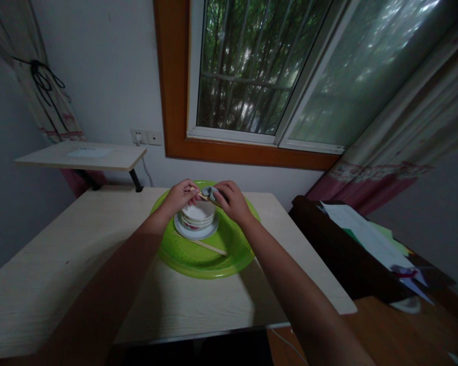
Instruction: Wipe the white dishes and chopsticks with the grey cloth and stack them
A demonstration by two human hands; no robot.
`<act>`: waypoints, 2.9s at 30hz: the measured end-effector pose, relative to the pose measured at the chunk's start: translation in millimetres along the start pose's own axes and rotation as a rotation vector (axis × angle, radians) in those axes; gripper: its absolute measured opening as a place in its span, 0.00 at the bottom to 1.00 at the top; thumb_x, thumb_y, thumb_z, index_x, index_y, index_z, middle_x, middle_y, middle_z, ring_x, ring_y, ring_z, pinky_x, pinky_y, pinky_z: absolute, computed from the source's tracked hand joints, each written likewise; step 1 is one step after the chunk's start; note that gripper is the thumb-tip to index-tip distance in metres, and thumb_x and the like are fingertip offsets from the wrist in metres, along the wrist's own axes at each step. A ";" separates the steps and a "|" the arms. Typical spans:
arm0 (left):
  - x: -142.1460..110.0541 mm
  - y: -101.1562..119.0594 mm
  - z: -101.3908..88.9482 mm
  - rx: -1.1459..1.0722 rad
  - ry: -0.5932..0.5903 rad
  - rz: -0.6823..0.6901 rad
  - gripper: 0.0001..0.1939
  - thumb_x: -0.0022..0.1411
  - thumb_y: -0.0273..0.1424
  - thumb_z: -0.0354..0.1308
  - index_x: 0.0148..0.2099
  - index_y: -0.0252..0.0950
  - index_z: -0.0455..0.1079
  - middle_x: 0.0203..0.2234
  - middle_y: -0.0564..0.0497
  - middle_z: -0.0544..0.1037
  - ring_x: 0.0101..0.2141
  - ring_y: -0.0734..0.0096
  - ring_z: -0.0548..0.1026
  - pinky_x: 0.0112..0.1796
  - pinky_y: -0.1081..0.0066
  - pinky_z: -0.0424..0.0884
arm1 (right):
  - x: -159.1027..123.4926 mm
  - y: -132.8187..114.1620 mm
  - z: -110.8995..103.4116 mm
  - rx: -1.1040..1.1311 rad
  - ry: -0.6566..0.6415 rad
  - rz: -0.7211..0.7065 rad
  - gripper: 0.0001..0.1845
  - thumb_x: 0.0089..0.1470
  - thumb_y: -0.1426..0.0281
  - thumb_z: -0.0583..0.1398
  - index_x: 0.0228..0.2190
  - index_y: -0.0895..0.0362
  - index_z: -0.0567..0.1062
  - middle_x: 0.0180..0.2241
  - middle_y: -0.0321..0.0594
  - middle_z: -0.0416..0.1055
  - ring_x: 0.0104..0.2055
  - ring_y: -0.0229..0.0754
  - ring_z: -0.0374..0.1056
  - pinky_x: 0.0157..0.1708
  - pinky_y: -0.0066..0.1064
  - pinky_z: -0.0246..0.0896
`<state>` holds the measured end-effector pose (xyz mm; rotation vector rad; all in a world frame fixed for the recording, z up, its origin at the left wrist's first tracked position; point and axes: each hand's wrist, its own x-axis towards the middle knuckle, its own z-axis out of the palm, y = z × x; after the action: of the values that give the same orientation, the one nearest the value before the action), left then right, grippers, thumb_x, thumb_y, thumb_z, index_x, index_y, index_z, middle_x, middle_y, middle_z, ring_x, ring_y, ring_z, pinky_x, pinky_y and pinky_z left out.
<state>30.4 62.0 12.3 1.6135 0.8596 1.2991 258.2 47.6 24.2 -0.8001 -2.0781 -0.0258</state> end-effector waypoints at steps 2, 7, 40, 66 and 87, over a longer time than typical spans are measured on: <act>0.2 -1.1 0.3 0.001 0.002 0.005 0.13 0.58 0.38 0.64 0.38 0.35 0.68 0.25 0.51 0.79 0.22 0.73 0.74 0.25 0.74 0.69 | -1.0 -1.3 2.1 0.047 -0.102 -0.014 0.16 0.68 0.63 0.52 0.46 0.54 0.77 0.44 0.45 0.76 0.48 0.46 0.69 0.52 0.40 0.64; 0.8 -2.5 1.4 0.041 0.050 0.007 0.10 0.58 0.36 0.63 0.38 0.36 0.68 0.25 0.50 0.79 0.23 0.71 0.75 0.25 0.73 0.70 | -1.9 -0.1 3.4 0.071 -0.114 0.029 0.18 0.69 0.62 0.50 0.47 0.54 0.77 0.46 0.45 0.78 0.48 0.46 0.72 0.52 0.40 0.65; 6.8 -2.2 -17.3 0.013 0.496 0.135 0.09 0.63 0.37 0.57 0.42 0.39 0.64 0.23 0.56 0.73 0.21 0.76 0.70 0.24 0.76 0.65 | -7.2 12.4 8.8 0.049 -0.127 0.151 0.14 0.63 0.64 0.58 0.46 0.56 0.76 0.44 0.46 0.78 0.45 0.46 0.73 0.47 0.37 0.67; 5.6 -3.2 -31.9 0.176 0.981 0.303 0.13 0.68 0.44 0.52 0.43 0.41 0.60 0.33 0.53 0.66 0.27 0.74 0.65 0.30 0.72 0.63 | -8.2 36.2 8.8 -0.027 -0.056 0.236 0.15 0.62 0.64 0.57 0.48 0.58 0.74 0.46 0.51 0.76 0.46 0.48 0.72 0.50 0.42 0.66; 4.6 8.7 -4.7 0.123 0.536 0.228 0.13 0.65 0.34 0.57 0.49 0.41 0.59 0.27 0.56 0.74 0.30 0.73 0.76 0.37 0.70 0.72 | -5.5 14.5 8.6 0.114 -0.120 0.162 0.14 0.60 0.64 0.62 0.47 0.54 0.76 0.46 0.44 0.78 0.49 0.47 0.72 0.51 0.39 0.66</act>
<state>26.8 63.8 22.5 1.5075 1.1124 1.9238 262.1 58.8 11.0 -0.9162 -2.0983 0.2327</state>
